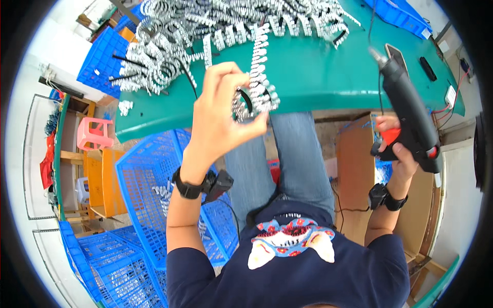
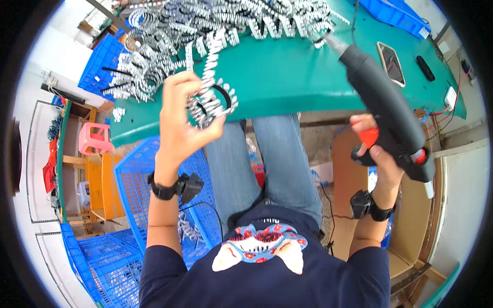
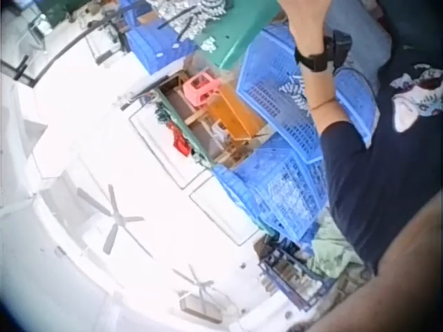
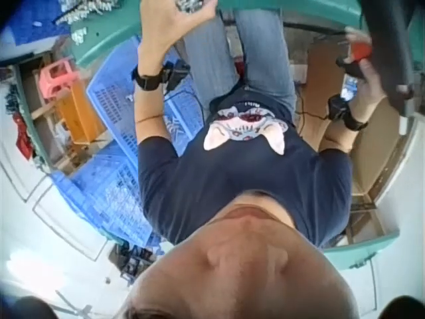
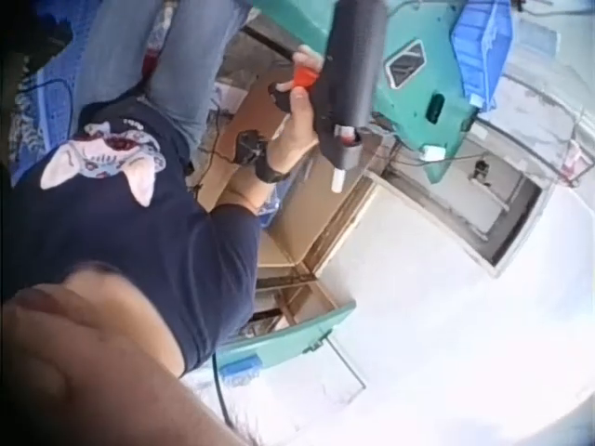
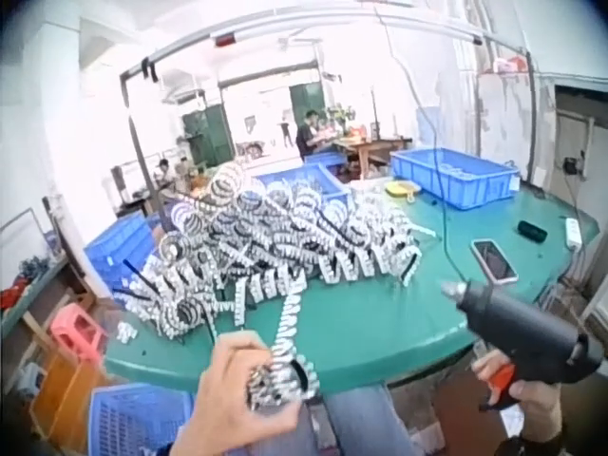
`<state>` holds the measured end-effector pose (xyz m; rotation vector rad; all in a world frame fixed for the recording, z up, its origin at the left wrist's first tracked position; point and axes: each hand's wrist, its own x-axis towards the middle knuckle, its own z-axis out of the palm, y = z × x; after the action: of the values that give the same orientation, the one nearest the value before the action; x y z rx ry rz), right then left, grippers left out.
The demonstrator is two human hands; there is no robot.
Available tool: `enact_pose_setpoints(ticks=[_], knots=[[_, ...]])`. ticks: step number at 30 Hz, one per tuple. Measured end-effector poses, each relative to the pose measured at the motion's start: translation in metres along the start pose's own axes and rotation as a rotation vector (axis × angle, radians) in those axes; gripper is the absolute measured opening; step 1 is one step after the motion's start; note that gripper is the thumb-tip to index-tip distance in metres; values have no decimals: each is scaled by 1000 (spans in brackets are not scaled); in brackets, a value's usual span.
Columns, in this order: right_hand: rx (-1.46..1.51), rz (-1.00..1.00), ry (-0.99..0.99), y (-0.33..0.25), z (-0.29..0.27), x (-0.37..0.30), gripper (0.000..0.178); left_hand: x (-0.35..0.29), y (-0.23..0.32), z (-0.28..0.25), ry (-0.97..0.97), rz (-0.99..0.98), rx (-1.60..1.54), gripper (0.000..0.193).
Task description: Applying hot glue to small decorative shoe components and assembling them.
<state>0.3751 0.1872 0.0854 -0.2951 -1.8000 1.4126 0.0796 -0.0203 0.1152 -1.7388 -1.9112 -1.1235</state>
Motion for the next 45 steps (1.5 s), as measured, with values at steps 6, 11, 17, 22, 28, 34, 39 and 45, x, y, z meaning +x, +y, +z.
enact_pose_setpoints(ticks=[6, 11, 17, 22, 28, 34, 39, 45], knots=[[134, 217, -8, 22, 18, -1, 34, 33, -64, 66, -379, 64, 254, 43], [285, 340, -24, 46, 28, 13, 37, 59, -66, 85, -359, -143, 140, 30], [329, 337, -38, 60, 37, 30, 41, 85, -88, 107, -558, -387, -50, 42], [264, 351, 5, 64, 44, 29, 41, 97, -86, 114, -793, -599, -503, 62], [237, 336, 119, 60, 50, 23, 40, 96, -39, 81, -606, -471, -690, 70], [171, 242, 211, 51, 55, 29, 49, 62, -44, 89, -594, 226, -282, 55], [157, 251, 137, 51, 56, 23, 45, 29, -54, 99, -401, 250, -272, 40], [104, 400, -82, 44, 44, 14, 46, 12, -54, 110, -139, 400, -134, 33]])
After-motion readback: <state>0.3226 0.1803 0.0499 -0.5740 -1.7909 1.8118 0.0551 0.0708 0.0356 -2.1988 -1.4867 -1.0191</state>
